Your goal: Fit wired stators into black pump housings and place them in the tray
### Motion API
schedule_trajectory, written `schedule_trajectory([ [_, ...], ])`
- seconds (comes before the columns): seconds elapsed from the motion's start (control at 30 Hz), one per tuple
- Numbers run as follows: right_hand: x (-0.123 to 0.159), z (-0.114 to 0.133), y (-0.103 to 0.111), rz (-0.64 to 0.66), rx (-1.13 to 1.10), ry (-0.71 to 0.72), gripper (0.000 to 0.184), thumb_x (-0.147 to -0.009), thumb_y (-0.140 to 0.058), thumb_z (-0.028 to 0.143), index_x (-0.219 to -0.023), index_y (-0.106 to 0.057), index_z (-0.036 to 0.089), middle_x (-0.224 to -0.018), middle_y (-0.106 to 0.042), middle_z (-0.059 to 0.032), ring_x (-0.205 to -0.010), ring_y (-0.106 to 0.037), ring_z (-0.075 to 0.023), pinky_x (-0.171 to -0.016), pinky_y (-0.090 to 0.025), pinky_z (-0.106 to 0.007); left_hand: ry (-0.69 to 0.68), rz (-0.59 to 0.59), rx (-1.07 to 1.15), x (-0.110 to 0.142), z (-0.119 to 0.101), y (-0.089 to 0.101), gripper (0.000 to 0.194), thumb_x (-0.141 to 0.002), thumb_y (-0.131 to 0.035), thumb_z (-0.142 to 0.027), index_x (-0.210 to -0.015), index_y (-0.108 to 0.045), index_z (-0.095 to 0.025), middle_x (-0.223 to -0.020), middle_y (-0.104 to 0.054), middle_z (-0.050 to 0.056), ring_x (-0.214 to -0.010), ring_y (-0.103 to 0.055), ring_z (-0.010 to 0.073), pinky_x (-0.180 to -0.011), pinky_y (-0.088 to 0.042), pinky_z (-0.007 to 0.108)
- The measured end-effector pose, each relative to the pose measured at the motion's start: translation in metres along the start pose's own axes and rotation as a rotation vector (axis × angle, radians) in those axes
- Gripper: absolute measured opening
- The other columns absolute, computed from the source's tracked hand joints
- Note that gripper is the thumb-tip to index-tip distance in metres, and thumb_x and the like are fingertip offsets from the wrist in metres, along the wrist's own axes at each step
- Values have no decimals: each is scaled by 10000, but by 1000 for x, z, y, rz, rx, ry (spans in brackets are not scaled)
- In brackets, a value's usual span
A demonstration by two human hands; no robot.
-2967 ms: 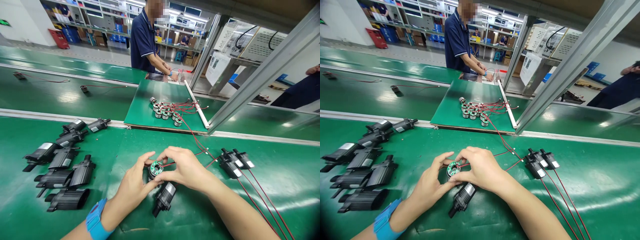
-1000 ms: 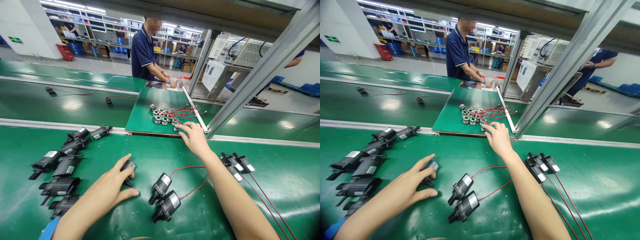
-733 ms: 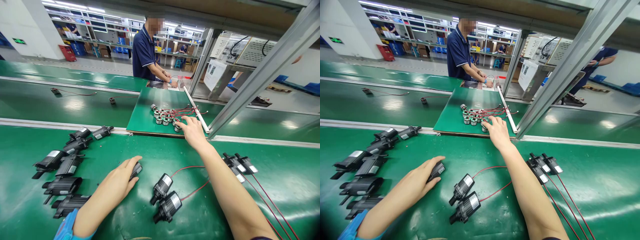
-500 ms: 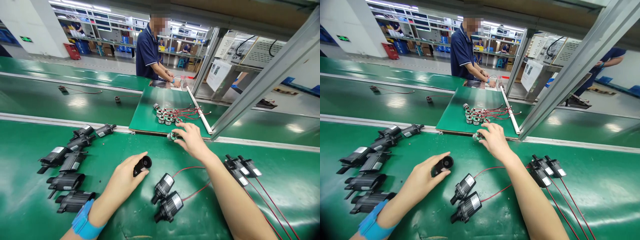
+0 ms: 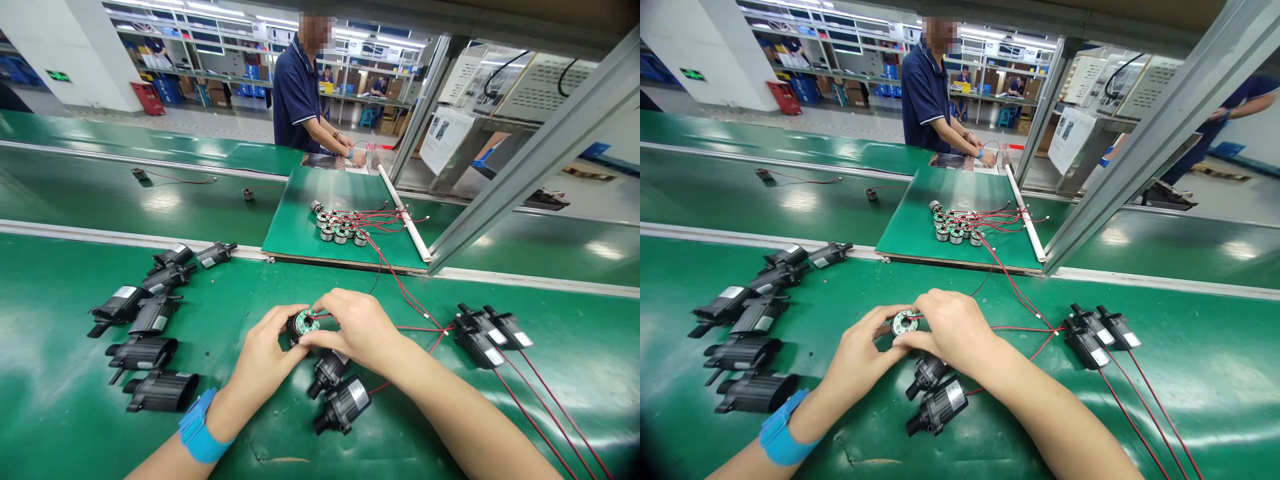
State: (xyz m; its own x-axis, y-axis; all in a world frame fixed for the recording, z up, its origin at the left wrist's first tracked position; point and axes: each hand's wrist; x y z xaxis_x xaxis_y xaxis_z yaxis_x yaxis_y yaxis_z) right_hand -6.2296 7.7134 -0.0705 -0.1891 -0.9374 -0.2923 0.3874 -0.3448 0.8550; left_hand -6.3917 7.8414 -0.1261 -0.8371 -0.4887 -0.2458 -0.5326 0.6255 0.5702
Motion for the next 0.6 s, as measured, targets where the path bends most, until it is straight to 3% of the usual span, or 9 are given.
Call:
schedule_trajectory([
  [0.17, 1, -1, -12, -155, 174, 28, 598, -845, -563, 778, -774, -629, 187, -720, -665, -14, -662, -617, -154, -628, -375, -282, -3, 8, 31, 1, -1, -4, 400, -811, -687, -180, -1195, -615, -268, -1126, -688, 17, -1025, -670, 194, -866, -603, 334],
  [0.33, 0, 1, -15, -135, 230, 43, 695, -824, -452, 863, -740, -603, 189, -687, -647, -14, -632, -607, -154, -617, -351, -292, -1, 29, 40, 1, -1, -4, 453, -780, -672, -131, -1203, -606, -280, -1154, -684, 17, -1055, -669, 197, -863, -607, 328],
  [0.47, 1, 3, -11, -41, 139, -9, 741, -770, -510, 880, -984, -643, 183, -827, -697, -30, -737, -659, -187, -638, -387, -287, 4, 8, 101, 1, 2, -3, 474, -801, -731, -253, -1227, -525, -265, -1182, -660, 41, -1088, -680, 210, -884, -621, 342],
  [0.6, 2, 3, -5, 95, -4, 48, 544, -879, -614, 690, -1204, -626, 255, -971, -721, -15, -857, -681, -175, -692, -421, -263, -65, -36, 59, 5, 8, -4, 391, -861, -694, -344, -1169, -472, -252, -1145, -644, 49, -1010, -705, 203, -845, -629, 344],
])
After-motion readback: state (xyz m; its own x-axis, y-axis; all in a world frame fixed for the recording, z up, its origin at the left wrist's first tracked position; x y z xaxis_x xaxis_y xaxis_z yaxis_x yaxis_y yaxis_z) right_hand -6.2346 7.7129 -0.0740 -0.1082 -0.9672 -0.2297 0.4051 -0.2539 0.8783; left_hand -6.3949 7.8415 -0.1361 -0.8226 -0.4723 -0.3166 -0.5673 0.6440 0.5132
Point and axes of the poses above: each hand's wrist, its own x-axis away from the middle knuckle, its own y-axis out of the back of the hand, z = x × y
